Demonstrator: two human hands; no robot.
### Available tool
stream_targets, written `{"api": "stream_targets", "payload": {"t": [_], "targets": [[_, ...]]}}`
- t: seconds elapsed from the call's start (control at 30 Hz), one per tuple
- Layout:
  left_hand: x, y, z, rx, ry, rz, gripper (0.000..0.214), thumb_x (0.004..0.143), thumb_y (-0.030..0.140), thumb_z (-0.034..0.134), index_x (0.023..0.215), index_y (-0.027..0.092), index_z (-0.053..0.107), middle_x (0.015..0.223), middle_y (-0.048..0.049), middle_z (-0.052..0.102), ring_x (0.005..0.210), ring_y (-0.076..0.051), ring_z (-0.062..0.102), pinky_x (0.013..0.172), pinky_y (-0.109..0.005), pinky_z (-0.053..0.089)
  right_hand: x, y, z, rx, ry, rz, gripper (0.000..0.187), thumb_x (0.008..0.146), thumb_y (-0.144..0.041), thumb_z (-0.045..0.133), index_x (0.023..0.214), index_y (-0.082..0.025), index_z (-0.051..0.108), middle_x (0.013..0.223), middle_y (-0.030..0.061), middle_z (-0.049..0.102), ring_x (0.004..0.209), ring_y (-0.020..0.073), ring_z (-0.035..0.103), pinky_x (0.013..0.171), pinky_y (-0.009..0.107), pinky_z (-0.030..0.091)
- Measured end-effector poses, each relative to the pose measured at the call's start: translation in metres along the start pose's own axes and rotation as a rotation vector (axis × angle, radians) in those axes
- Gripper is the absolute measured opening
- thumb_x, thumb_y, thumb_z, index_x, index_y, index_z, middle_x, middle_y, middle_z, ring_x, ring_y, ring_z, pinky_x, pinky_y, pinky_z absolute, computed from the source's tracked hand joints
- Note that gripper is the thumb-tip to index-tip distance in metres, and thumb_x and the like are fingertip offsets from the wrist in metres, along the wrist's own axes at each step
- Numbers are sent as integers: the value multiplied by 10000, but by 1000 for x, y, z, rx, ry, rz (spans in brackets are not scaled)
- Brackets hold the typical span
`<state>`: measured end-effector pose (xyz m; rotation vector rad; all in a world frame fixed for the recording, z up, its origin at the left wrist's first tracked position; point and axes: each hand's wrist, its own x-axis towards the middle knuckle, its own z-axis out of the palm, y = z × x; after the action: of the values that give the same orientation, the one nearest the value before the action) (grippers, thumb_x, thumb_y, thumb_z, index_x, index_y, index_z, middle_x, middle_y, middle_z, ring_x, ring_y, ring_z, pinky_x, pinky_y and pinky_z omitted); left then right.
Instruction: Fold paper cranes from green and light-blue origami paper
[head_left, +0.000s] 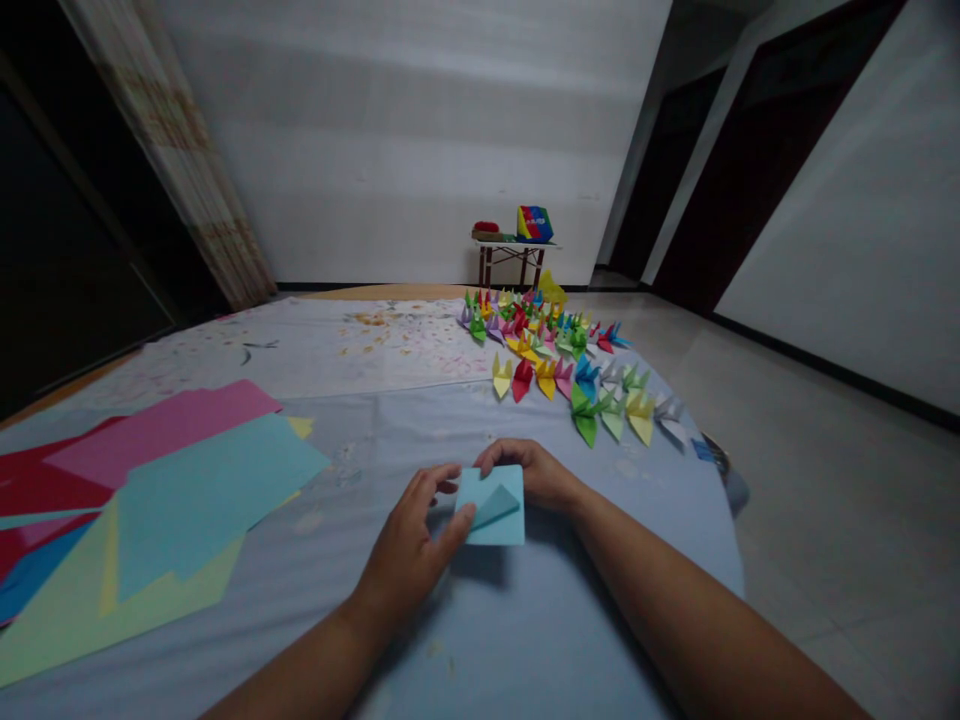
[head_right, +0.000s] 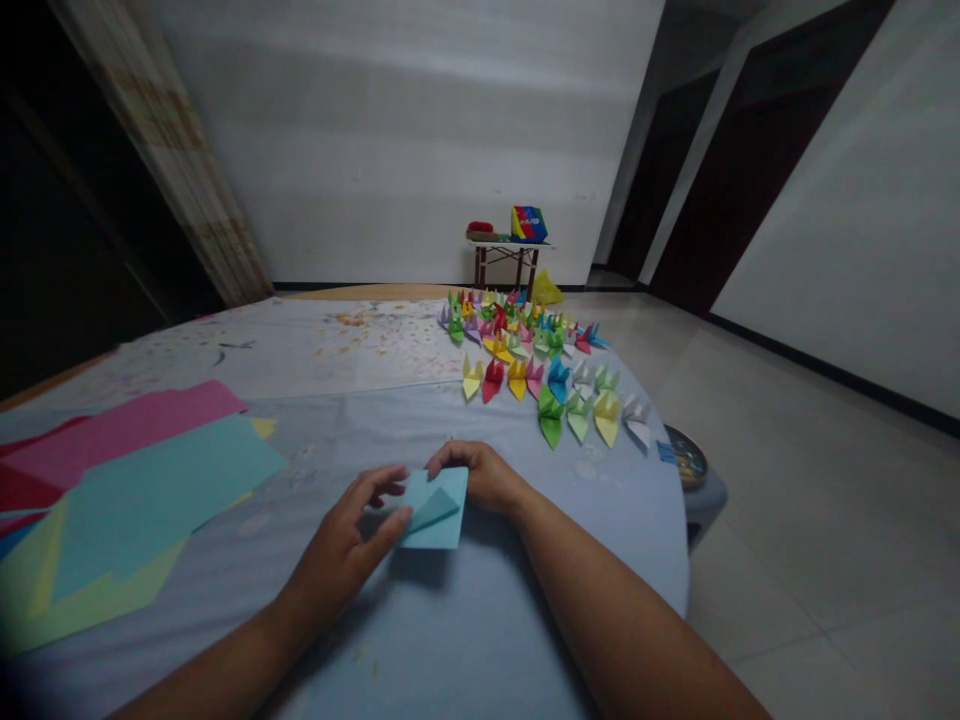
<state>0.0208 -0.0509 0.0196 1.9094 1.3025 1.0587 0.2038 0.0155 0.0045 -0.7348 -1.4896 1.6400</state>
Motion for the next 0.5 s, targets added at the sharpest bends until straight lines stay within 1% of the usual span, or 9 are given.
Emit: {"api": "stream_targets", "payload": {"t": [0.1,0.17,0.23,0.33,0.4,0.43,0.5], "targets": [[1,-5,7,-181,-21,-160,502,755,342,562,1196,201,369,1087,-85,520,798,-154,556,699,-314,476,0,-1,1,-21,3,9,310,525,-346,769,693,-145,605,731,11,621,616,111,564,593,246,456],[2,-8,10,-295,-5,-234,614,710,327,608,1226,202,301,1058,-73,503,673,-108,543,609,-275,482,0,-1,3,-50,2,27,303,533,-342,762,705,-139,615,712,9,619,600,106,559,588,243,454],[4,-9,12,-369,22,-288,680,664,301,641,1230,207,276,1037,-54,475,605,-74,520,557,-248,476,0,0,4,-98,1,40,290,556,-325,747,738,-135,626,701,3,613,590,96,550,588,233,445],[5,-8,12,-425,81,-341,680,642,278,645,1219,210,293,1022,-34,427,594,-58,518,521,-219,466,1,1,4,-207,50,-2,316,628,-312,694,889,-148,626,723,-9,598,613,86,539,591,212,427],[5,-10,11,-426,132,-345,643,653,271,632,1209,210,315,1015,-26,404,600,-55,521,502,-201,452,2,-1,2,-289,112,-12,334,716,-340,614,994,-157,596,713,-16,578,599,79,528,563,198,410],[6,-11,11,-417,154,-343,626,659,269,626,1204,210,323,1010,-23,398,593,-51,518,488,-192,442,2,-2,0,-316,131,4,336,764,-365,557,1024,-154,581,708,-14,570,582,76,524,545,195,403],[6,-15,11,-389,179,-343,603,664,269,620,1193,210,337,992,-16,399,560,-44,507,454,-184,421,3,-4,-3,-329,119,58,367,826,-416,455,1042,-140,561,710,-3,563,548,71,519,526,198,398]]}}
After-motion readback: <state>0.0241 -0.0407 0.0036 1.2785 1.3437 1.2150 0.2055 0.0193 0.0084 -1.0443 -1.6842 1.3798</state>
